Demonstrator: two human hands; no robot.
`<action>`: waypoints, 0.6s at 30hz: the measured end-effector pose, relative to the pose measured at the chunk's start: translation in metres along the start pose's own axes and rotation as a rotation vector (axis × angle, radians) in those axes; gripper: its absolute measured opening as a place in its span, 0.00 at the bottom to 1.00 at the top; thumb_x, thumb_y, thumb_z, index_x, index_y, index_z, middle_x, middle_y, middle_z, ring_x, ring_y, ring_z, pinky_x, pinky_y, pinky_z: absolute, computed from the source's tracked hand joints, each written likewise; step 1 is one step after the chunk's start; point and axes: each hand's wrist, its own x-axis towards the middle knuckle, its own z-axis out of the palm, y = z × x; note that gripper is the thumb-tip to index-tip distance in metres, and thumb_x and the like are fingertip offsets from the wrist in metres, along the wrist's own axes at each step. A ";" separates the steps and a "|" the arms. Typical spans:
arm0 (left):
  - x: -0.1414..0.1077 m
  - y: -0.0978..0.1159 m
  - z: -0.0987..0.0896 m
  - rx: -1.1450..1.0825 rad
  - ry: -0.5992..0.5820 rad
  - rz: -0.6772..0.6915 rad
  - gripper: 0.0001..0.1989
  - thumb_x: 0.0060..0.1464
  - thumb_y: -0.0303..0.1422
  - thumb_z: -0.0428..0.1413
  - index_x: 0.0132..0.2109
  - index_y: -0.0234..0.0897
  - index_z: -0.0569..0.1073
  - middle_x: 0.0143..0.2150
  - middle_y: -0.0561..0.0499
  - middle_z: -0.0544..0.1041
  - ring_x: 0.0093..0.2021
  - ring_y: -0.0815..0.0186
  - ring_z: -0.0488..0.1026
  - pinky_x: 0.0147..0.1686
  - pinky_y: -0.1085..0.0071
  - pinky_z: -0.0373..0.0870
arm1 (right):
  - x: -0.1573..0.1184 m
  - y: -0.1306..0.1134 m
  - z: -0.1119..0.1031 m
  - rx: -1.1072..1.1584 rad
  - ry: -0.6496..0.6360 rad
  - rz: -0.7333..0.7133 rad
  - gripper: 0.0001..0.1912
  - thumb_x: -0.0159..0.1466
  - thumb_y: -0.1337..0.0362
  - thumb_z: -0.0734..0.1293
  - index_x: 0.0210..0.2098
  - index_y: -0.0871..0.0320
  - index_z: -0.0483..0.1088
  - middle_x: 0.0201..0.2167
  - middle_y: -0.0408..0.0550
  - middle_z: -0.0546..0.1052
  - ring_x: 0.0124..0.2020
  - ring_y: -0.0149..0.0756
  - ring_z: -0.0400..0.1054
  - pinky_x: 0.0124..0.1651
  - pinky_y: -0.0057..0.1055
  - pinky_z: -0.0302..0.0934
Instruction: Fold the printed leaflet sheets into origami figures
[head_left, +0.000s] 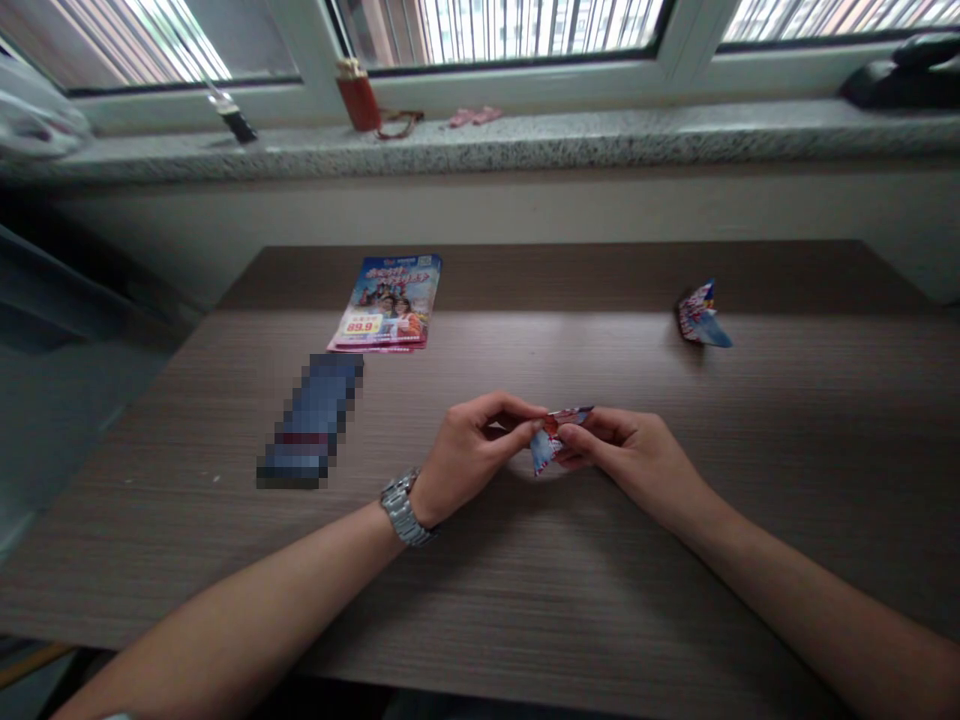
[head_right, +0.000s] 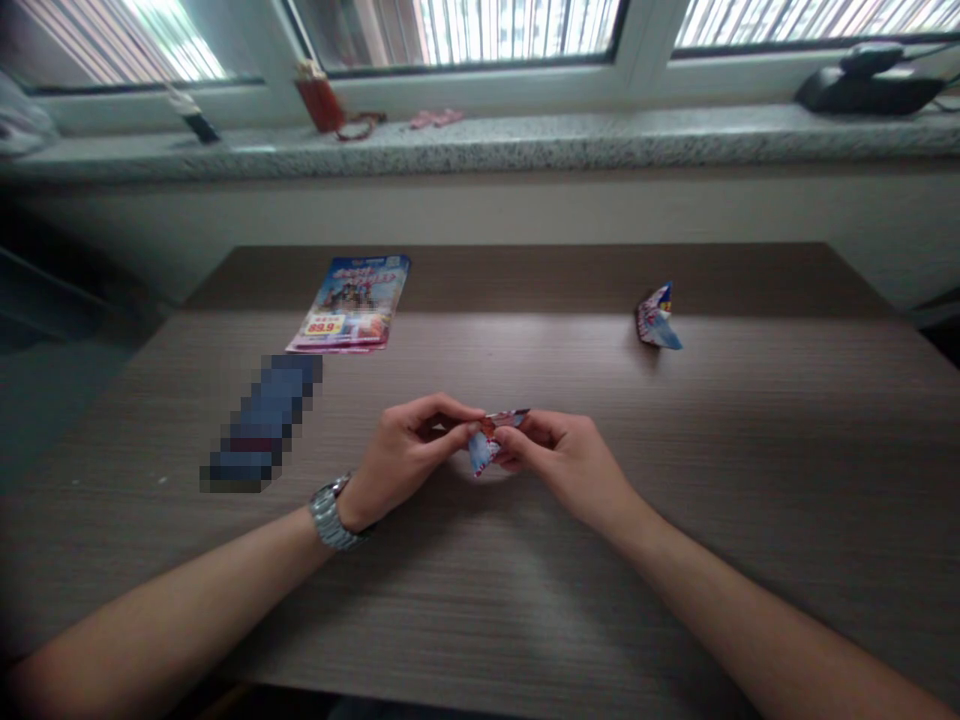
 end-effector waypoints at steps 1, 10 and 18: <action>0.000 0.000 0.000 -0.007 -0.005 -0.004 0.09 0.59 0.35 0.63 0.45 0.36 0.80 0.42 0.48 0.83 0.40 0.66 0.81 0.41 0.75 0.76 | 0.000 -0.001 0.000 -0.026 0.001 -0.009 0.13 0.60 0.53 0.73 0.31 0.56 0.79 0.28 0.45 0.83 0.31 0.38 0.79 0.36 0.31 0.75; -0.001 0.001 0.000 -0.051 -0.051 -0.034 0.09 0.60 0.35 0.62 0.44 0.35 0.79 0.42 0.48 0.83 0.41 0.66 0.80 0.42 0.75 0.77 | 0.000 -0.004 -0.003 -0.185 -0.019 -0.069 0.13 0.62 0.54 0.71 0.29 0.57 0.78 0.27 0.46 0.83 0.29 0.38 0.78 0.33 0.30 0.72; 0.002 -0.001 -0.004 -0.016 -0.081 -0.046 0.12 0.61 0.40 0.61 0.45 0.36 0.79 0.41 0.48 0.82 0.39 0.66 0.80 0.39 0.74 0.76 | -0.002 -0.007 -0.006 -0.222 -0.016 -0.099 0.12 0.63 0.56 0.71 0.28 0.57 0.78 0.26 0.44 0.82 0.28 0.36 0.77 0.31 0.27 0.70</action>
